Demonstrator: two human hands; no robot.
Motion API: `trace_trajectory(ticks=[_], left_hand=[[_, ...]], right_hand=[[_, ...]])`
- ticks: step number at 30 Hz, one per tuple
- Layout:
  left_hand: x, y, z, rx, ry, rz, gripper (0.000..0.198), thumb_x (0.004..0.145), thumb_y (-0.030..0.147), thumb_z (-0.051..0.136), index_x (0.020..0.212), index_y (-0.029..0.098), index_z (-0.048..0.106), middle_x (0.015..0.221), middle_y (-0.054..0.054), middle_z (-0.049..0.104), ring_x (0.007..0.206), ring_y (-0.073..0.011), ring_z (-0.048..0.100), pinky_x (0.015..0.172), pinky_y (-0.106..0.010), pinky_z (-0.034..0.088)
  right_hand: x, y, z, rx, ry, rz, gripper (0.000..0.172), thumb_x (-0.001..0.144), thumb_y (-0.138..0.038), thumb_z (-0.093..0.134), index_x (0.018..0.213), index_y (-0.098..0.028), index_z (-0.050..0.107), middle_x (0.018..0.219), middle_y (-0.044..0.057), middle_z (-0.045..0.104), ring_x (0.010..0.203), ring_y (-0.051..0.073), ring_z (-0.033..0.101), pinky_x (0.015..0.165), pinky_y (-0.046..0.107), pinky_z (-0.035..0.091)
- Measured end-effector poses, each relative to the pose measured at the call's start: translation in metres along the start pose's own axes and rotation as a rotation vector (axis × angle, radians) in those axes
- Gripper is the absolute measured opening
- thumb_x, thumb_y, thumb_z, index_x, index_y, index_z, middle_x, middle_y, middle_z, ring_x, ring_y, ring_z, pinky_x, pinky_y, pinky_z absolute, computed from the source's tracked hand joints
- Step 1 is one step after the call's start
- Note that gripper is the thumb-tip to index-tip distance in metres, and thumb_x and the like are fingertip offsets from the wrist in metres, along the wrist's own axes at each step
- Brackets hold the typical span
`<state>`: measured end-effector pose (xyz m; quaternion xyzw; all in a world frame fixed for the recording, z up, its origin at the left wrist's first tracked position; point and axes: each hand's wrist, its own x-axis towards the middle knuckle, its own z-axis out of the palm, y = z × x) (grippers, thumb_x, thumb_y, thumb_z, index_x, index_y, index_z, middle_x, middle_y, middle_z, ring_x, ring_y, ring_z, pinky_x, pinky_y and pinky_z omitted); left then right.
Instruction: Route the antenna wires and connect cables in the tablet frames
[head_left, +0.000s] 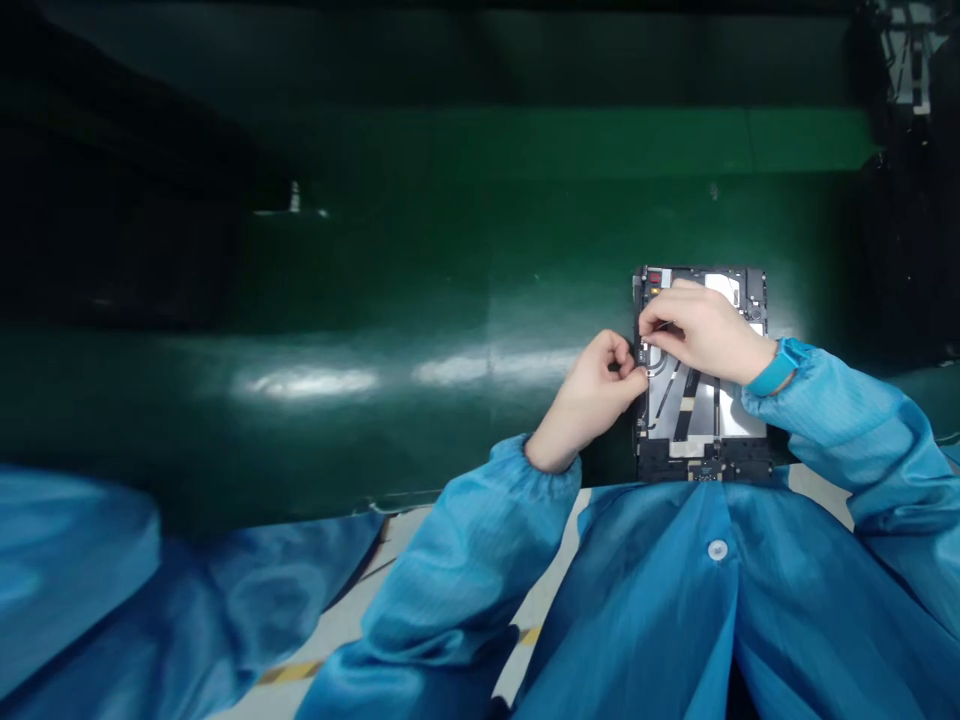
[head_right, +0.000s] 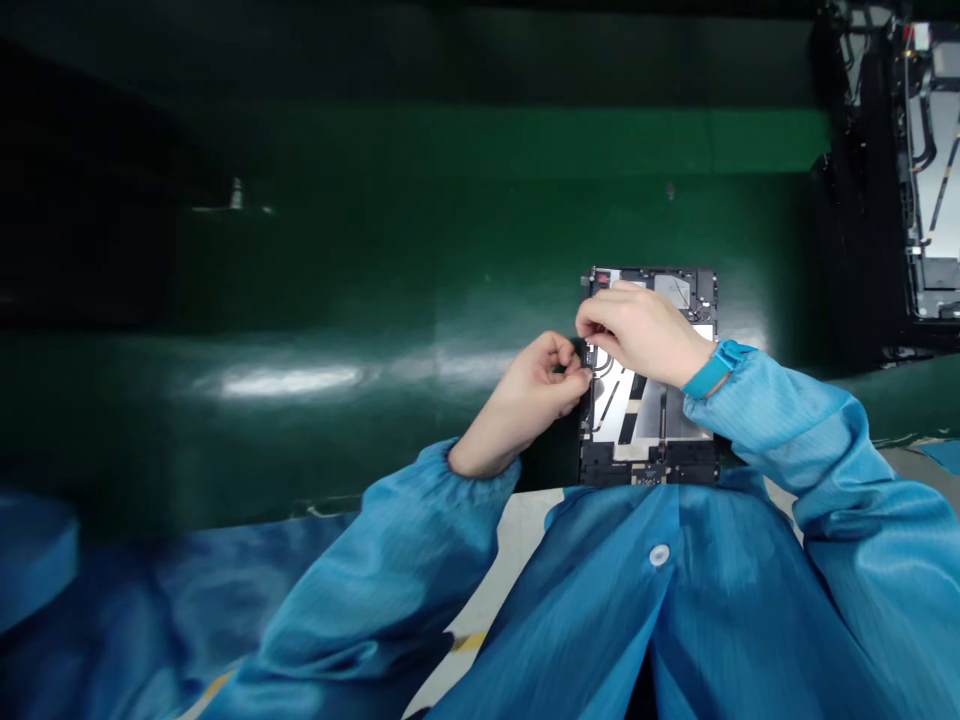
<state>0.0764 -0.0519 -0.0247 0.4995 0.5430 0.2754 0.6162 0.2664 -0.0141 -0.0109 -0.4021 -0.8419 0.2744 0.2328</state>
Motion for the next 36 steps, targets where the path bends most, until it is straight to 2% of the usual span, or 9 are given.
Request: trace_trajectory(ticks=[4, 10, 17, 24, 27, 31, 36], left_hand=[[0.01, 0.01, -0.007, 0.097, -0.044, 0.01, 0.025, 0.065, 0.015, 0.066, 0.076, 0.022, 0.044, 0.061, 0.01, 0.046, 0.049, -0.0055, 0.042, 0.049, -0.019, 0.031], [0.017, 0.017, -0.011, 0.144, -0.11, -0.038, 0.025, 0.071, 0.016, 0.065, 0.08, 0.023, 0.043, 0.054, 0.012, 0.046, 0.04, -0.0064, 0.045, 0.044, -0.019, 0.032], [0.016, 0.018, -0.009, 0.173, -0.099, -0.035, 0.02, 0.078, 0.018, 0.061, 0.08, 0.023, 0.042, 0.05, 0.013, 0.047, 0.034, -0.0056, 0.043, 0.041, -0.017, 0.031], [0.021, 0.021, -0.008, 0.171, -0.11, -0.106, 0.025, 0.073, 0.011, 0.06, 0.078, 0.025, 0.039, 0.04, 0.013, 0.041, 0.031, -0.0076, 0.04, 0.036, -0.016, 0.025], [0.024, 0.026, -0.007, 0.144, -0.118, -0.147, 0.028, 0.071, 0.008, 0.059, 0.075, 0.026, 0.037, 0.04, 0.013, 0.038, 0.031, -0.0079, 0.039, 0.033, -0.017, 0.022], [0.031, 0.04, -0.005, 0.182, -0.045, -0.167, 0.034, 0.066, 0.004, 0.062, 0.072, 0.025, 0.036, 0.043, 0.012, 0.038, 0.033, -0.0056, 0.038, 0.033, -0.016, 0.021], [0.049, 0.045, -0.005, 0.086, -0.03, -0.153, 0.035, 0.069, 0.003, 0.063, 0.074, 0.025, 0.036, 0.042, 0.014, 0.035, 0.032, -0.006, 0.036, 0.034, -0.016, 0.021]], right_hand=[[0.008, 0.007, -0.001, -0.004, 0.007, 0.012, 0.016, 0.09, -0.006, 0.06, 0.086, -0.02, 0.065, 0.088, 0.004, 0.069, 0.086, 0.02, 0.057, 0.082, 0.033, 0.042], [0.006, 0.012, 0.003, 0.035, 0.028, 0.019, 0.014, 0.09, -0.006, 0.06, 0.089, -0.019, 0.065, 0.089, 0.003, 0.068, 0.086, 0.019, 0.059, 0.081, 0.031, 0.043], [0.005, 0.012, 0.005, 0.052, 0.027, 0.02, 0.014, 0.09, -0.007, 0.058, 0.091, -0.019, 0.065, 0.091, 0.005, 0.069, 0.088, 0.02, 0.059, 0.081, 0.031, 0.043], [0.006, 0.012, 0.004, 0.063, 0.032, 0.041, 0.013, 0.089, -0.008, 0.06, 0.09, -0.02, 0.064, 0.092, 0.005, 0.069, 0.087, 0.02, 0.059, 0.079, 0.03, 0.041], [0.006, 0.011, 0.004, 0.04, 0.079, 0.078, 0.013, 0.087, -0.008, 0.062, 0.091, -0.02, 0.064, 0.092, 0.004, 0.07, 0.088, 0.02, 0.059, 0.081, 0.031, 0.041], [0.008, 0.01, 0.004, 0.035, 0.2, 0.178, 0.014, 0.085, -0.007, 0.064, 0.091, -0.02, 0.065, 0.087, 0.002, 0.07, 0.085, 0.019, 0.059, 0.083, 0.031, 0.042], [0.006, 0.01, 0.002, 0.077, 0.276, 0.254, 0.014, 0.082, -0.01, 0.067, 0.091, -0.02, 0.067, 0.083, 0.0, 0.071, 0.079, 0.017, 0.06, 0.08, 0.029, 0.044]])
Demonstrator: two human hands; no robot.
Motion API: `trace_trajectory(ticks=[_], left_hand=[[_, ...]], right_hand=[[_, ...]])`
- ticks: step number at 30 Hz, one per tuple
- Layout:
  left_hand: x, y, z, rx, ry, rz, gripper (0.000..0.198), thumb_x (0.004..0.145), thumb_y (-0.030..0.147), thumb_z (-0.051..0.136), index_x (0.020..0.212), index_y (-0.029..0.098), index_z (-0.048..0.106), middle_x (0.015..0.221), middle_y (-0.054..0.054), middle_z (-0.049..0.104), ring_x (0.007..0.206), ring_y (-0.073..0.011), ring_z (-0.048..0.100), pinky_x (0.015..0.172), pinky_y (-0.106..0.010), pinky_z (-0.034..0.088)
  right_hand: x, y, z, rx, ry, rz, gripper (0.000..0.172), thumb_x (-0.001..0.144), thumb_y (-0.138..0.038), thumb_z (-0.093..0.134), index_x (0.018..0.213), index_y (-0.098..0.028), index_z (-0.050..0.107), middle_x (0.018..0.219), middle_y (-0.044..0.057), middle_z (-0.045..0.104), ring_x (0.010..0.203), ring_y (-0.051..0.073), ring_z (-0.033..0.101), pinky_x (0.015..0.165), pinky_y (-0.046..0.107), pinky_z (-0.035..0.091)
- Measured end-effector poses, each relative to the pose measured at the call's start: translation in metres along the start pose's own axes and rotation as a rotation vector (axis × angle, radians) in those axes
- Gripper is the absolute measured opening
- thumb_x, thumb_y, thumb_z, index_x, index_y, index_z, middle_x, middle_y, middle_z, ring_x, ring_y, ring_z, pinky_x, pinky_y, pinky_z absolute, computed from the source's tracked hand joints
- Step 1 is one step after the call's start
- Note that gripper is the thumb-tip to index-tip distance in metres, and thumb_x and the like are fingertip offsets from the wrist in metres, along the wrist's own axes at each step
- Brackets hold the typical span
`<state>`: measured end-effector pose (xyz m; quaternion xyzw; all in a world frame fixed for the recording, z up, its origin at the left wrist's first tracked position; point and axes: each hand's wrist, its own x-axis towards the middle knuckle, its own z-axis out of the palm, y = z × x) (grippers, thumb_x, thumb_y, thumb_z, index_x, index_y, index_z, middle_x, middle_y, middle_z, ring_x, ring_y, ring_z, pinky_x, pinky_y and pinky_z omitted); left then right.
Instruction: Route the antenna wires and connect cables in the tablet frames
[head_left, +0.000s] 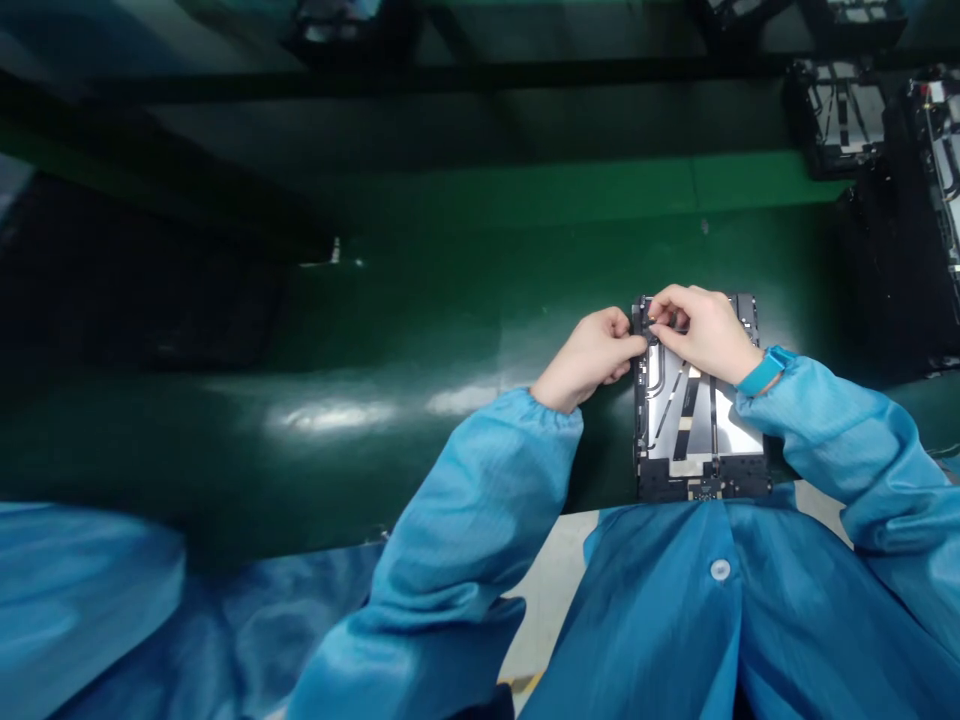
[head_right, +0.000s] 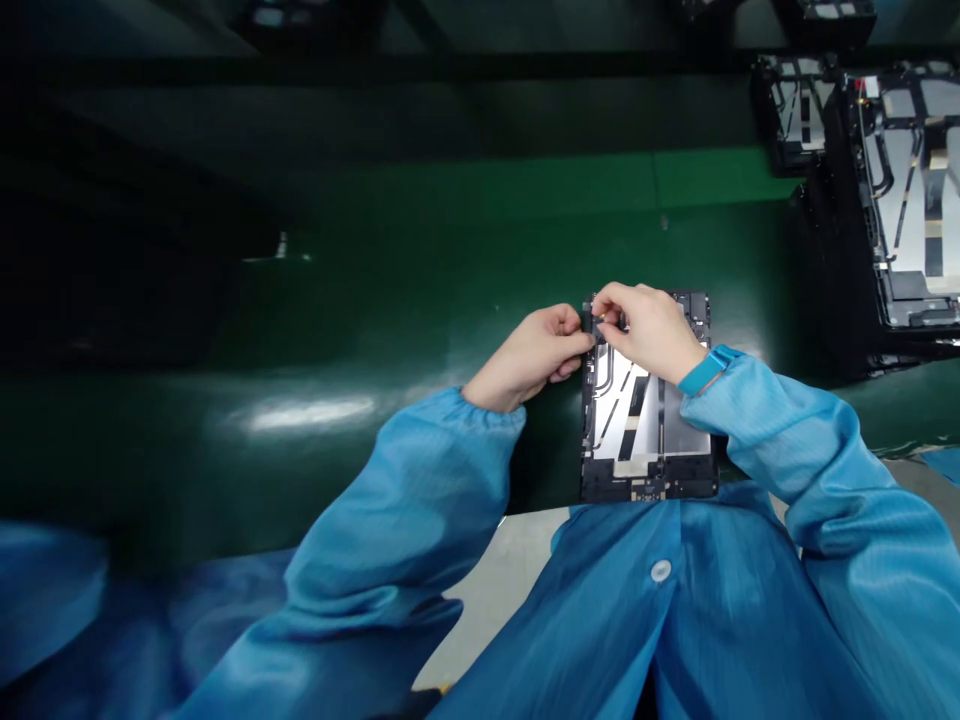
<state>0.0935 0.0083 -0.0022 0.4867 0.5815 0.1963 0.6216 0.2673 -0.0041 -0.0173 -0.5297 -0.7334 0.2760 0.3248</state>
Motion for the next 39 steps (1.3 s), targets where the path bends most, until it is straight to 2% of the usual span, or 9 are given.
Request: trace_trajectory(ticks=[9, 16, 21, 23, 28, 31, 34, 36, 39], left_hand=[[0.008, -0.016, -0.004, -0.071, -0.077, 0.099, 0.033, 0.082, 0.018, 0.069, 0.078, 0.025, 0.038, 0.04, 0.012, 0.043, 0.031, -0.0066, 0.037, 0.034, -0.016, 0.023], [0.011, -0.013, 0.009, 0.086, 0.078, 0.134, 0.035, 0.088, 0.022, 0.066, 0.074, 0.025, 0.034, 0.044, 0.012, 0.035, 0.036, -0.0078, 0.037, 0.041, -0.022, 0.021], [0.007, -0.017, 0.012, 0.366, 0.257, 0.263, 0.028, 0.087, 0.024, 0.065, 0.072, 0.022, 0.042, 0.061, 0.006, 0.044, 0.058, -0.0118, 0.048, 0.058, -0.025, 0.034], [-0.002, -0.019, 0.009, 0.456, 0.253, 0.258, 0.017, 0.092, 0.035, 0.062, 0.087, 0.02, 0.055, 0.069, 0.003, 0.054, 0.069, -0.017, 0.058, 0.067, -0.029, 0.044], [-0.03, -0.034, 0.001, 0.592, 0.147, 0.375, 0.051, 0.095, 0.047, 0.052, 0.133, 0.015, 0.064, 0.121, -0.015, 0.066, 0.112, -0.0295, 0.066, 0.1, -0.044, 0.053], [-0.031, -0.044, 0.0, 0.43, 0.046, 0.395, 0.055, 0.094, 0.047, 0.055, 0.141, 0.02, 0.061, 0.139, -0.014, 0.063, 0.11, -0.0284, 0.07, 0.098, -0.043, 0.057], [-0.022, -0.049, -0.011, 0.123, -0.006, 0.3, 0.071, 0.092, 0.046, 0.06, 0.157, 0.019, 0.045, 0.133, -0.015, 0.07, 0.103, -0.0266, 0.074, 0.091, -0.042, 0.061], [-0.016, -0.051, -0.03, 0.02, 0.009, 0.25, 0.08, 0.088, 0.046, 0.067, 0.158, 0.015, 0.043, 0.126, -0.015, 0.073, 0.103, -0.0272, 0.074, 0.09, -0.042, 0.061], [-0.012, -0.047, -0.081, 0.096, 0.145, 0.219, 0.081, 0.082, 0.046, 0.072, 0.154, 0.013, 0.05, 0.119, -0.014, 0.075, 0.099, -0.0269, 0.075, 0.087, -0.04, 0.061]], right_hand=[[-0.001, 0.004, 0.003, -0.064, -0.03, 0.017, 0.017, 0.08, -0.007, 0.063, 0.091, -0.019, 0.067, 0.082, 0.0, 0.07, 0.075, 0.015, 0.06, 0.073, 0.027, 0.043], [-0.003, 0.008, 0.003, -0.092, 0.104, -0.155, 0.019, 0.083, -0.008, 0.054, 0.092, -0.019, 0.066, 0.097, 0.006, 0.068, 0.091, 0.02, 0.063, 0.083, 0.033, 0.05], [-0.021, 0.01, -0.017, -0.191, 0.313, -0.124, 0.018, 0.086, -0.019, 0.058, 0.102, -0.022, 0.067, 0.114, 0.01, 0.067, 0.112, 0.029, 0.062, 0.103, 0.049, 0.048], [-0.039, 0.017, -0.024, -0.188, 0.39, -0.005, 0.031, 0.085, -0.026, 0.064, 0.116, -0.023, 0.065, 0.131, 0.012, 0.062, 0.129, 0.033, 0.056, 0.112, 0.055, 0.044], [-0.091, 0.028, -0.019, 0.043, 0.331, 0.306, 0.068, 0.094, -0.049, 0.059, 0.154, -0.022, 0.043, 0.16, 0.019, 0.046, 0.151, 0.035, 0.043, 0.123, 0.061, 0.036], [-0.098, 0.025, -0.005, 0.108, 0.21, 0.353, 0.088, 0.092, -0.062, 0.061, 0.164, -0.021, 0.03, 0.175, 0.018, 0.021, 0.165, 0.035, 0.014, 0.129, 0.062, 0.024], [-0.083, 0.025, 0.0, 0.21, 0.117, 0.326, 0.095, 0.092, -0.068, 0.061, 0.167, -0.024, 0.023, 0.178, 0.014, 0.013, 0.167, 0.032, 0.0, 0.131, 0.061, 0.019], [-0.07, 0.03, -0.004, 0.28, 0.063, 0.276, 0.09, 0.093, -0.066, 0.061, 0.166, -0.028, 0.027, 0.177, 0.012, 0.02, 0.166, 0.032, 0.011, 0.13, 0.06, 0.024], [-0.055, 0.048, -0.015, 0.277, 0.022, 0.181, 0.073, 0.093, -0.057, 0.063, 0.157, -0.028, 0.043, 0.163, 0.014, 0.048, 0.147, 0.032, 0.051, 0.12, 0.057, 0.043]])
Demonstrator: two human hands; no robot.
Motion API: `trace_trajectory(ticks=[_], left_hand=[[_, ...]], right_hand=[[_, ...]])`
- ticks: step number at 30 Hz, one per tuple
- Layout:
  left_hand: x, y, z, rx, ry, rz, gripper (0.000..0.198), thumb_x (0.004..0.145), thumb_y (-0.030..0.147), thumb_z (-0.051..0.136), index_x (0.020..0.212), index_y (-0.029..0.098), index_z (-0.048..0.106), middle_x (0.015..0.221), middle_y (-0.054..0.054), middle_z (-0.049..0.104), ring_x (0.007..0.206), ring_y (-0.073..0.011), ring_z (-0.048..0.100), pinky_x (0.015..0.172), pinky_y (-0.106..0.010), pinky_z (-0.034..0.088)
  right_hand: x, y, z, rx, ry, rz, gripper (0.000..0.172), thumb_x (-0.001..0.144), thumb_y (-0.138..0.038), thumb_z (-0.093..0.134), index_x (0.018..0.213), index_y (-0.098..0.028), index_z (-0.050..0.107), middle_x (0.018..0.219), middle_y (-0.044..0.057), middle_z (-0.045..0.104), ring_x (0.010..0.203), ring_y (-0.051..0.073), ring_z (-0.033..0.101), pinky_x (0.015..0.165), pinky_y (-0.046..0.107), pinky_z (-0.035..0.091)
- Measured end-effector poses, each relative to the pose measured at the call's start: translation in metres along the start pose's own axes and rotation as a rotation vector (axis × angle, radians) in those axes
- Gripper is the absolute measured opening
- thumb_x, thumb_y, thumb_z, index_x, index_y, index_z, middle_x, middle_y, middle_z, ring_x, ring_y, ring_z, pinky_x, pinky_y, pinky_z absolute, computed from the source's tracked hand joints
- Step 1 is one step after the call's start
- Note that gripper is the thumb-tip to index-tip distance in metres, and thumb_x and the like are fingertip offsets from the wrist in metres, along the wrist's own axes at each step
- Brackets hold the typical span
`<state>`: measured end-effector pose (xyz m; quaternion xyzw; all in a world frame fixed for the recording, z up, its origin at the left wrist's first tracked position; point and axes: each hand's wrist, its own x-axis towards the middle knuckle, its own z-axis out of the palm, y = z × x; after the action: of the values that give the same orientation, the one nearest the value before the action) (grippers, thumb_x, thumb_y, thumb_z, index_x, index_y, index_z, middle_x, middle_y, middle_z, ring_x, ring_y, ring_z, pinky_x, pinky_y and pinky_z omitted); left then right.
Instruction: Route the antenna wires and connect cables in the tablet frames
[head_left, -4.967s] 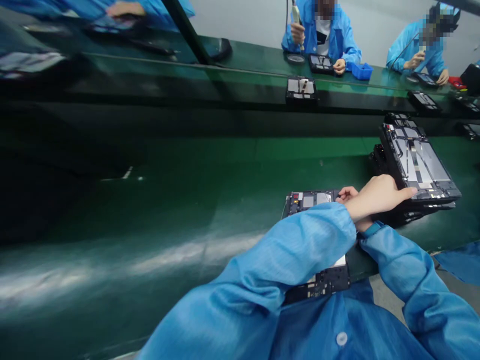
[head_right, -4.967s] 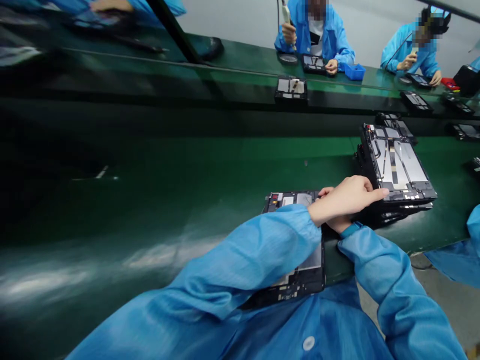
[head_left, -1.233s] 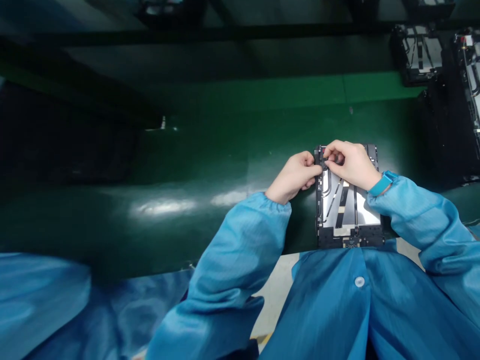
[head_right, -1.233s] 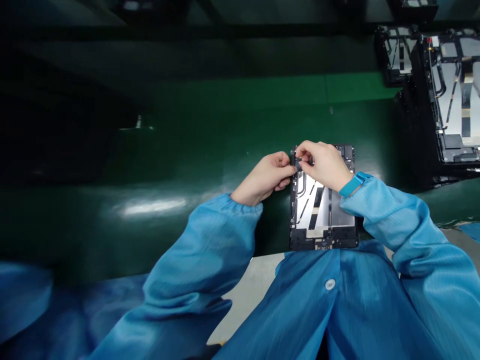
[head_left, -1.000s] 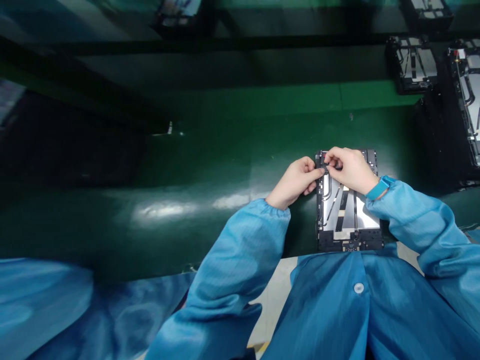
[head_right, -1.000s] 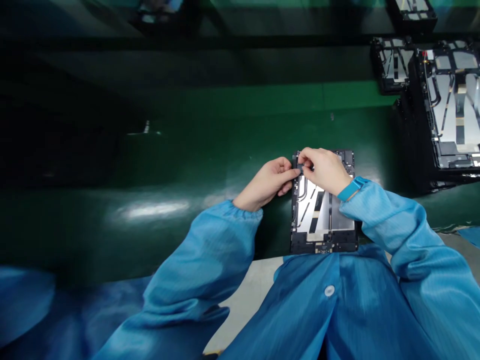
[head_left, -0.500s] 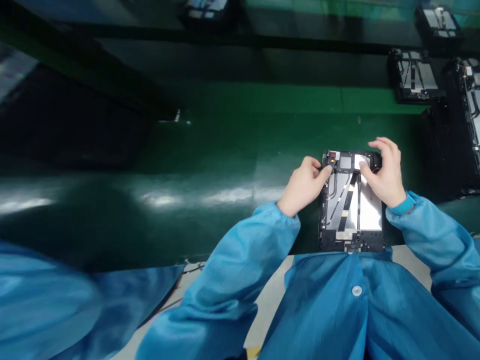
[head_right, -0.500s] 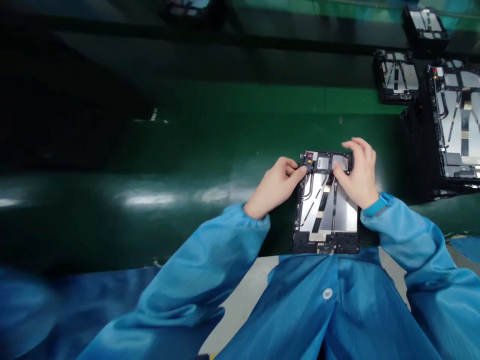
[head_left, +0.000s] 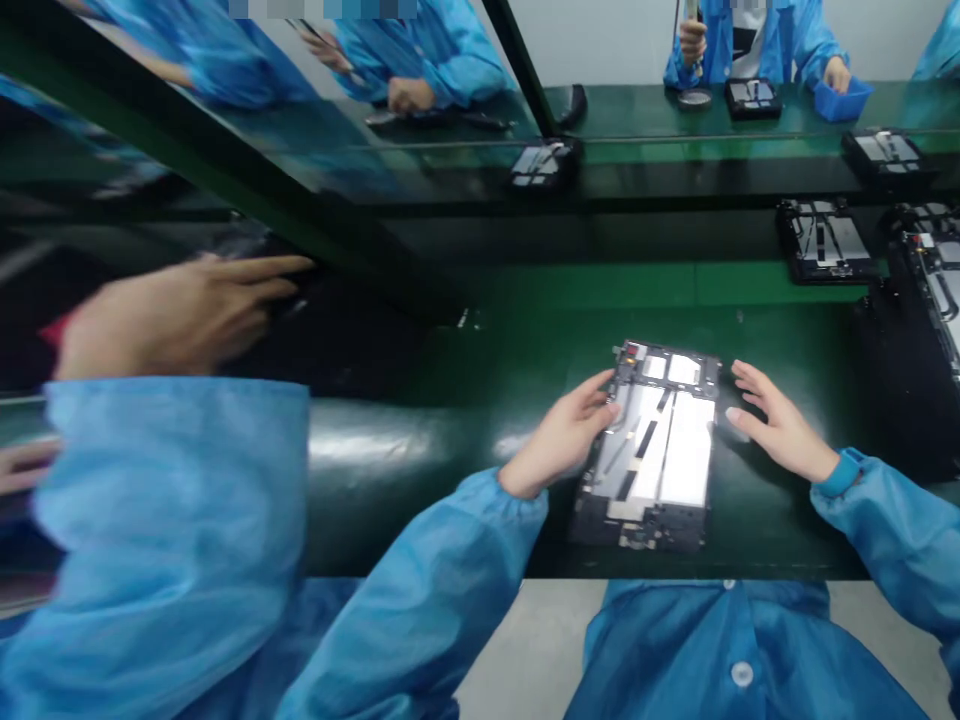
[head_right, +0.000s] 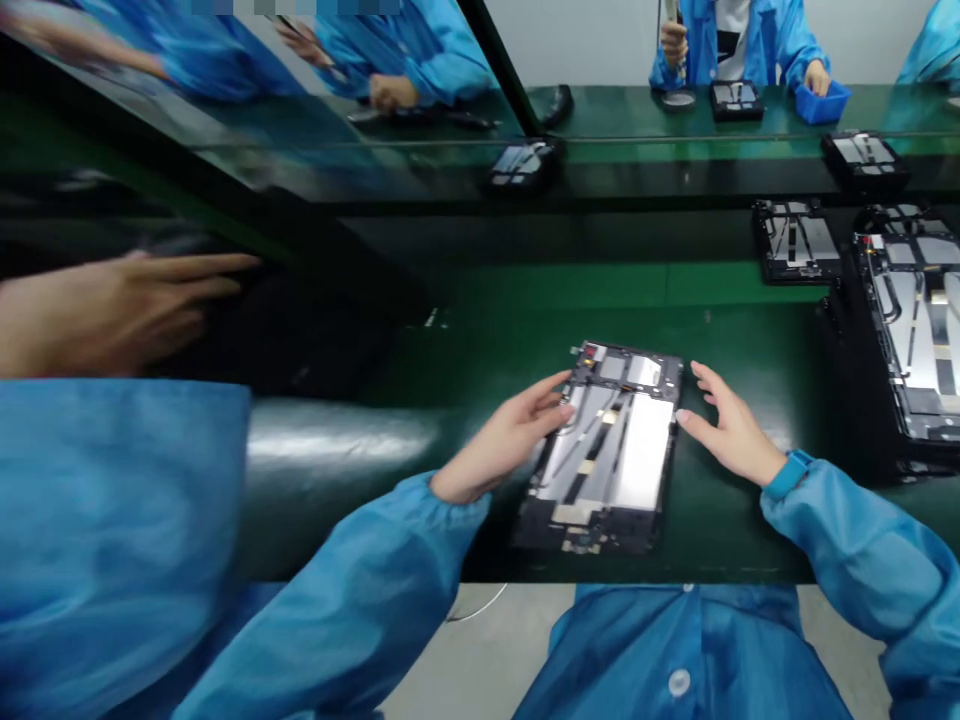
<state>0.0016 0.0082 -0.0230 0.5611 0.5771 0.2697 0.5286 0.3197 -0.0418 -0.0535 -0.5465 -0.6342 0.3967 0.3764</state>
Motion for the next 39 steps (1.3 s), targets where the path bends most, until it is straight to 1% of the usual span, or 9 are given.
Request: trace_trajectory(ticks=[6, 9, 12, 16, 20, 23, 28, 33, 39], left_hand=[[0.024, 0.022, -0.127, 0.643, 0.423, -0.192, 0.064, 0.085, 0.028, 0.057, 0.144, 0.004, 0.058, 0.119, -0.017, 0.076, 0.112, -0.0336, 0.071, 0.104, -0.05, 0.055], [0.044, 0.046, -0.141, 0.821, 0.556, -0.089, 0.064, 0.087, 0.021, 0.051, 0.148, 0.002, 0.053, 0.153, -0.025, 0.056, 0.142, -0.0397, 0.053, 0.121, -0.059, 0.036], [0.076, 0.072, -0.099, 0.914, 0.459, 0.14, 0.056, 0.09, 0.027, 0.051, 0.143, 0.009, 0.058, 0.141, -0.02, 0.066, 0.126, -0.033, 0.065, 0.112, -0.05, 0.049], [0.134, 0.099, 0.017, 0.862, 0.06, 0.383, 0.049, 0.088, 0.033, 0.06, 0.132, 0.012, 0.062, 0.125, -0.015, 0.072, 0.107, -0.0265, 0.071, 0.099, -0.04, 0.057], [0.192, 0.12, 0.129, 0.822, -0.022, 0.437, 0.049, 0.09, 0.029, 0.066, 0.135, 0.012, 0.058, 0.13, -0.016, 0.069, 0.106, -0.0242, 0.07, 0.103, -0.037, 0.052], [0.226, 0.129, 0.177, 0.794, 0.013, 0.413, 0.069, 0.086, 0.035, 0.077, 0.143, 0.009, 0.05, 0.141, -0.024, 0.06, 0.129, -0.0319, 0.061, 0.112, -0.04, 0.045], [0.266, 0.137, 0.192, 0.718, 0.067, 0.299, 0.071, 0.068, 0.041, 0.092, 0.121, 0.004, 0.061, 0.135, -0.034, 0.061, 0.132, -0.0454, 0.057, 0.111, -0.05, 0.044], [0.271, 0.144, 0.182, 0.508, 0.076, 0.223, 0.047, 0.059, 0.042, 0.096, 0.077, 0.017, 0.061, 0.106, -0.024, 0.073, 0.128, -0.0492, 0.059, 0.113, -0.057, 0.043], [0.263, 0.147, 0.193, -0.061, 0.021, 0.155, 0.026, 0.083, 0.025, 0.079, 0.096, 0.017, 0.059, 0.101, -0.011, 0.073, 0.098, -0.0242, 0.074, 0.091, -0.043, 0.063]], right_hand=[[0.01, 0.017, -0.014, -0.229, 0.179, -0.119, 0.041, 0.089, -0.034, 0.065, 0.128, -0.023, 0.064, 0.125, 0.013, 0.073, 0.116, 0.03, 0.067, 0.101, 0.053, 0.056], [0.008, 0.012, -0.003, -0.283, 0.153, -0.166, 0.037, 0.088, -0.027, 0.065, 0.125, -0.022, 0.065, 0.122, 0.012, 0.074, 0.117, 0.031, 0.066, 0.103, 0.053, 0.054], [0.01, 0.005, 0.009, -0.314, 0.122, -0.169, 0.036, 0.087, -0.022, 0.065, 0.123, -0.02, 0.066, 0.12, 0.012, 0.074, 0.116, 0.031, 0.065, 0.102, 0.051, 0.053], [0.014, 0.005, 0.015, -0.268, 0.135, -0.145, 0.034, 0.086, -0.017, 0.064, 0.121, -0.018, 0.066, 0.117, 0.011, 0.075, 0.112, 0.029, 0.065, 0.099, 0.047, 0.053], [0.017, 0.009, 0.017, -0.228, 0.151, -0.14, 0.033, 0.086, -0.014, 0.062, 0.118, -0.019, 0.066, 0.112, 0.01, 0.074, 0.106, 0.025, 0.066, 0.098, 0.043, 0.052], [0.02, 0.009, 0.02, -0.224, 0.141, -0.115, 0.033, 0.085, -0.013, 0.063, 0.116, -0.021, 0.067, 0.111, 0.008, 0.075, 0.105, 0.025, 0.066, 0.095, 0.041, 0.052], [0.025, 0.004, 0.023, -0.258, 0.112, -0.095, 0.028, 0.085, -0.015, 0.063, 0.112, -0.02, 0.069, 0.109, 0.007, 0.076, 0.104, 0.025, 0.067, 0.093, 0.039, 0.051], [0.028, 0.002, 0.027, -0.291, 0.102, -0.091, 0.025, 0.085, -0.018, 0.064, 0.109, -0.021, 0.071, 0.108, 0.006, 0.077, 0.104, 0.024, 0.068, 0.094, 0.037, 0.051], [0.037, 0.006, 0.03, -0.349, 0.089, -0.094, 0.028, 0.084, -0.025, 0.067, 0.112, -0.025, 0.071, 0.109, 0.005, 0.077, 0.103, 0.023, 0.069, 0.093, 0.035, 0.053]])
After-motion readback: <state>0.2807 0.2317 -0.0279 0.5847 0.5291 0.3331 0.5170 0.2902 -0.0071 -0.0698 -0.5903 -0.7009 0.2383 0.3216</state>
